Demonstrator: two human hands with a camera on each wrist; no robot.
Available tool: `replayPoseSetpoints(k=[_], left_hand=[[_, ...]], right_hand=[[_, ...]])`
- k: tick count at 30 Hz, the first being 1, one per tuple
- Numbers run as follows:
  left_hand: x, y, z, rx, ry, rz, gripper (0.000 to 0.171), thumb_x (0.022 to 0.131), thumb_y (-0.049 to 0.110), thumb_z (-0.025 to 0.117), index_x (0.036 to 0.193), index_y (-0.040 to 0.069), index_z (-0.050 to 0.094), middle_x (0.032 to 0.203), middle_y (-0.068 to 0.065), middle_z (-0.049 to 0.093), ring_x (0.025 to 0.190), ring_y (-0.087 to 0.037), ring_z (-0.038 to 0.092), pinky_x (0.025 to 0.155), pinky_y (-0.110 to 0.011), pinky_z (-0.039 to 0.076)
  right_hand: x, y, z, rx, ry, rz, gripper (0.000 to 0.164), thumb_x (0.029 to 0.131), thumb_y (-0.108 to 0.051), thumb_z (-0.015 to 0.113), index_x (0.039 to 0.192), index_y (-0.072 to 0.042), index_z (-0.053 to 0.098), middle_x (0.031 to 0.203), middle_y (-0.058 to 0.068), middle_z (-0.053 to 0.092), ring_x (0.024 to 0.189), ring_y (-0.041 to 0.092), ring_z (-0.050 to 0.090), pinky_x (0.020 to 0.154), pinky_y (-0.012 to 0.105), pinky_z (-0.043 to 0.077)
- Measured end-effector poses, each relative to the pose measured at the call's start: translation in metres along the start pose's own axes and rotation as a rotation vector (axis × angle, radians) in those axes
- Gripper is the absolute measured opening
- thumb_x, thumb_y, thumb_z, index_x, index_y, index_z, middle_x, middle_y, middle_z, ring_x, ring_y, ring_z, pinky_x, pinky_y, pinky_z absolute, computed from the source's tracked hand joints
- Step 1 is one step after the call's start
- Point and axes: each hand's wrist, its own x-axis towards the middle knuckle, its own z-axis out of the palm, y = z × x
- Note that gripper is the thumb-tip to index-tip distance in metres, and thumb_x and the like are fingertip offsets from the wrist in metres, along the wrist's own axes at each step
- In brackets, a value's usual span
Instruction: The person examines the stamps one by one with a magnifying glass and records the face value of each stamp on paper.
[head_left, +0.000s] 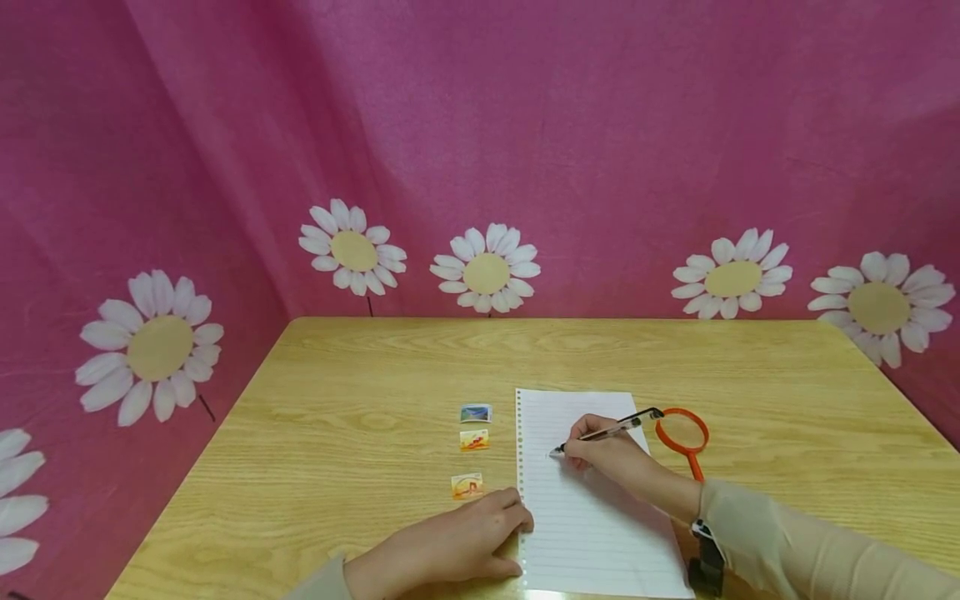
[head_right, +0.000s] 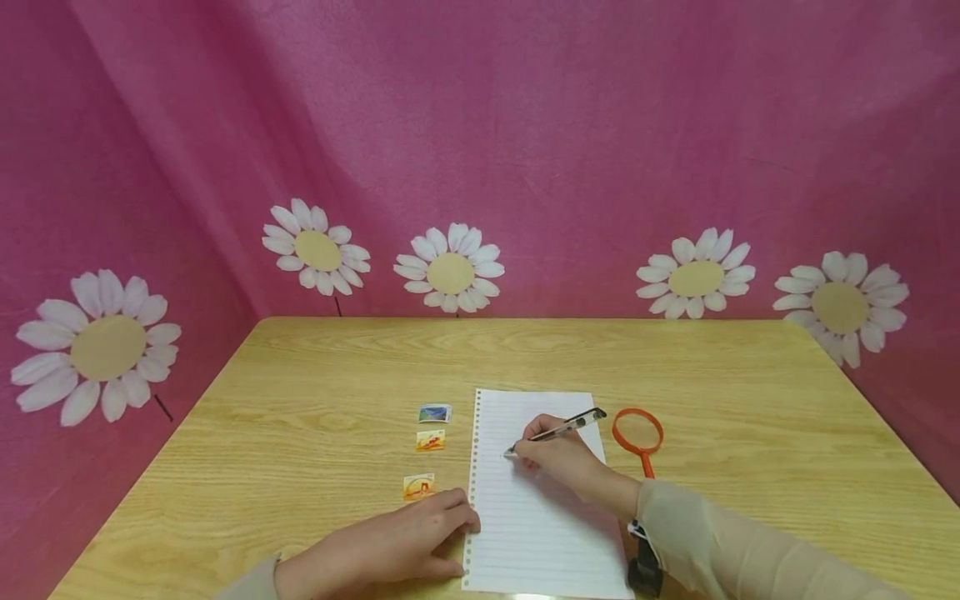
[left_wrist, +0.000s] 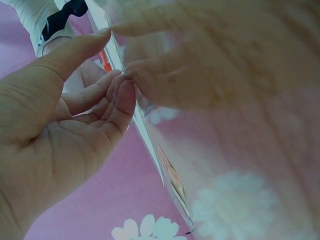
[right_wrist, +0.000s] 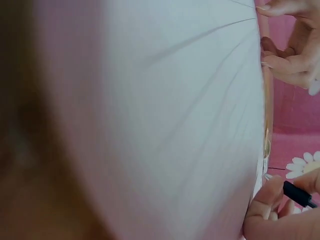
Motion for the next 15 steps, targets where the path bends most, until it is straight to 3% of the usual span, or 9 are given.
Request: replayPoseSetpoints(k=[4,15], left_hand=[[0.0002,-0.0004,0.001,0.004,0.004,0.005,0.031,0.087,0.031,0.074,0.11,0.013,0.061,0.107,0.006,0.052,0.096,0.002,0.049,0.087,-0.011,0.044],[-0.0006,-0.0008,0.001,0.017,0.015,0.004,0.032,0.086,0.032,0.075,0.109,0.013,0.061,0.106,0.006,0.053,0.096,0.002,0.05,0.088,-0.011,0.044]], right_hand=[[-0.0005,0.0005,-0.0009,0.022,0.046,0.038,0.011,0.077,-0.004,0.064,0.081,-0.006,0.054,0.064,-0.004,0.056,0.063,0.008,0.054,0.06,0.021,0.045],[0.0011,0.0,0.0018,-0.068,0.031,0.017,0.012,0.078,-0.005,0.063,0.085,-0.002,0.055,0.068,-0.003,0.057,0.064,0.009,0.055,0.06,0.021,0.047]])
